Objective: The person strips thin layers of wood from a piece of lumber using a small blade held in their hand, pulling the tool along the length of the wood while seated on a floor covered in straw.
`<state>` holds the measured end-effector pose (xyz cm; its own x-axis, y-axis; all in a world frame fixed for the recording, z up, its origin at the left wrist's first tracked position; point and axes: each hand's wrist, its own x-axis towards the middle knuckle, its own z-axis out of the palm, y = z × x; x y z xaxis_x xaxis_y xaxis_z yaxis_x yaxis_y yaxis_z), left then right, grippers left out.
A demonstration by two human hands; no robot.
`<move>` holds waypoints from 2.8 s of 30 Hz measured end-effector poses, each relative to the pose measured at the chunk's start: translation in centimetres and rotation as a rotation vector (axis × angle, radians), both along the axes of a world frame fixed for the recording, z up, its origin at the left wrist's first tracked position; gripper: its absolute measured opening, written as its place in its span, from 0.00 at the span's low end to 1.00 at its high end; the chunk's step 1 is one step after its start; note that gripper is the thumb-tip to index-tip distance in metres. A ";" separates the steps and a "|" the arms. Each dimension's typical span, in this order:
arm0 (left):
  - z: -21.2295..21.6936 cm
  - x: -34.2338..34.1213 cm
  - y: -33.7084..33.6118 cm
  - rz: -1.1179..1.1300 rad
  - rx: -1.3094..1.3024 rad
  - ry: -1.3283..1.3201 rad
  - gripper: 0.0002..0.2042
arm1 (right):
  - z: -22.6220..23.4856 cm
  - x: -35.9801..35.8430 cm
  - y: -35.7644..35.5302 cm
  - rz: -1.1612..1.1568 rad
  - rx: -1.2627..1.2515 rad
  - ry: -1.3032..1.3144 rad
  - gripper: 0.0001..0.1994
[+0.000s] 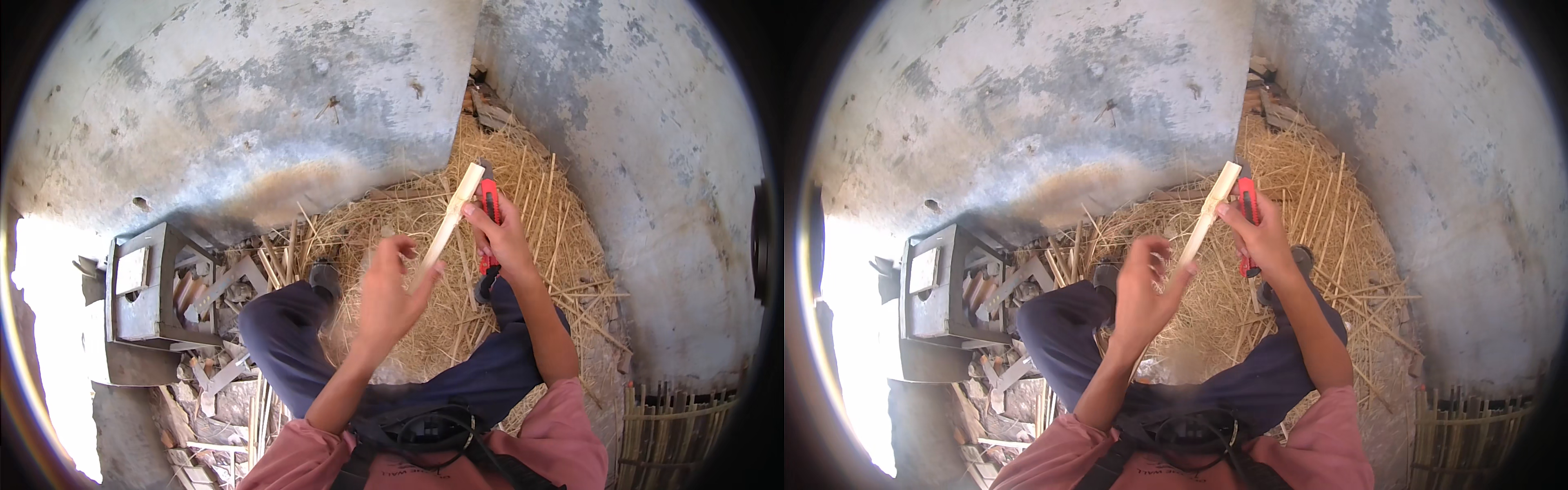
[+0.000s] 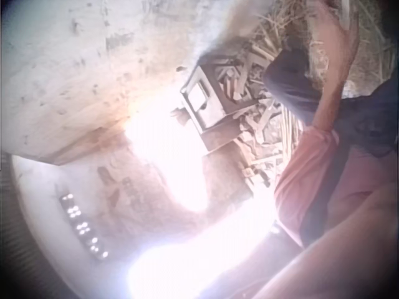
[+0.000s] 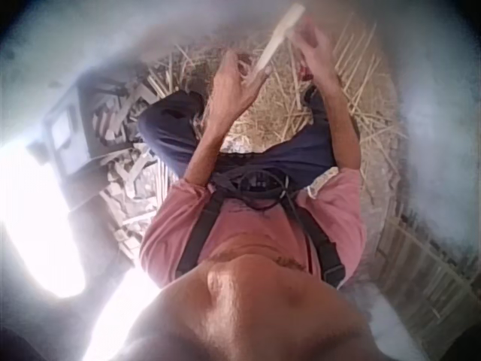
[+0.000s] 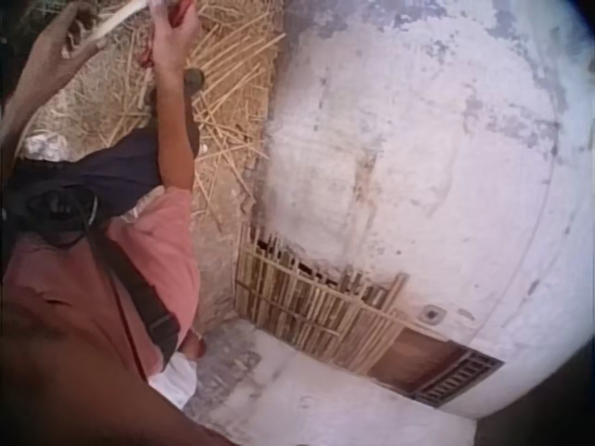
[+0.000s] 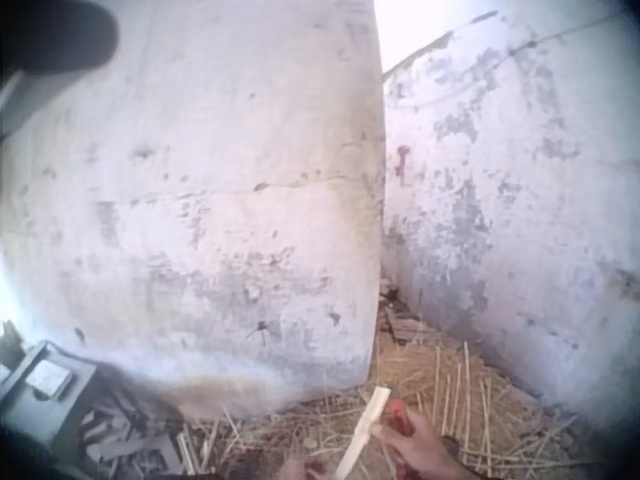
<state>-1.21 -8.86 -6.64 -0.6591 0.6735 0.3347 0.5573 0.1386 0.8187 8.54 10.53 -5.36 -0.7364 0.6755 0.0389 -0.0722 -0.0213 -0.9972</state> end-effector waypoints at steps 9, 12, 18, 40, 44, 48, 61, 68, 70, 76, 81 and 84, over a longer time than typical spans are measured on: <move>1.3 0.2 -0.1 -0.178 -0.017 -0.345 0.12 | 0.5 0.9 -0.1 0.008 0.230 0.090 0.26; 1.7 -0.1 -0.4 -0.184 -0.006 -0.327 0.13 | 0.3 1.7 0.0 0.040 0.536 0.103 0.23; 2.4 -0.7 -0.7 -0.236 0.036 -0.442 0.11 | 0.1 1.9 -2.2 0.103 0.819 0.033 0.19; 2.9 -1.4 -1.0 -0.046 0.055 -0.220 0.09 | 2.1 1.7 -3.3 -0.025 0.597 0.079 0.10; 5.2 -0.6 -1.6 -0.024 0.072 -0.084 0.09 | 1.6 2.1 -2.3 -0.081 0.519 0.195 0.12; 6.1 0.1 -2.5 -0.028 -0.002 -0.019 0.10 | 1.8 2.8 -2.1 0.035 0.527 0.291 0.13; 3.8 0.9 -1.3 -0.065 0.279 -0.458 0.18 | 2.6 3.0 -3.3 0.029 0.632 0.126 0.14; 4.3 -0.9 0.0 -0.218 0.100 -0.612 0.12 | 2.5 2.3 -4.1 0.057 0.605 0.106 0.12; 3.3 -1.2 0.4 -0.203 0.141 -0.664 0.12 | 2.1 2.2 -3.9 0.047 0.581 0.120 0.11; 1.8 -1.0 1.0 -0.147 0.288 -0.756 0.09 | 2.6 2.1 -4.1 -0.001 0.454 0.042 0.14; 0.9 -0.1 1.0 -0.215 0.309 -0.701 0.08 | 1.8 0.6 -3.6 -0.085 0.198 0.097 0.22; 0.5 0.6 0.9 -0.213 0.292 -0.684 0.08 | 1.6 0.2 -2.4 -0.059 0.137 0.062 0.21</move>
<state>-0.58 -7.96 -6.14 -0.6496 0.7557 0.0835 -0.0950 -0.1897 0.9772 8.76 8.09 -3.73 -0.6888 0.7028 0.1780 -0.1308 0.1210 -0.9840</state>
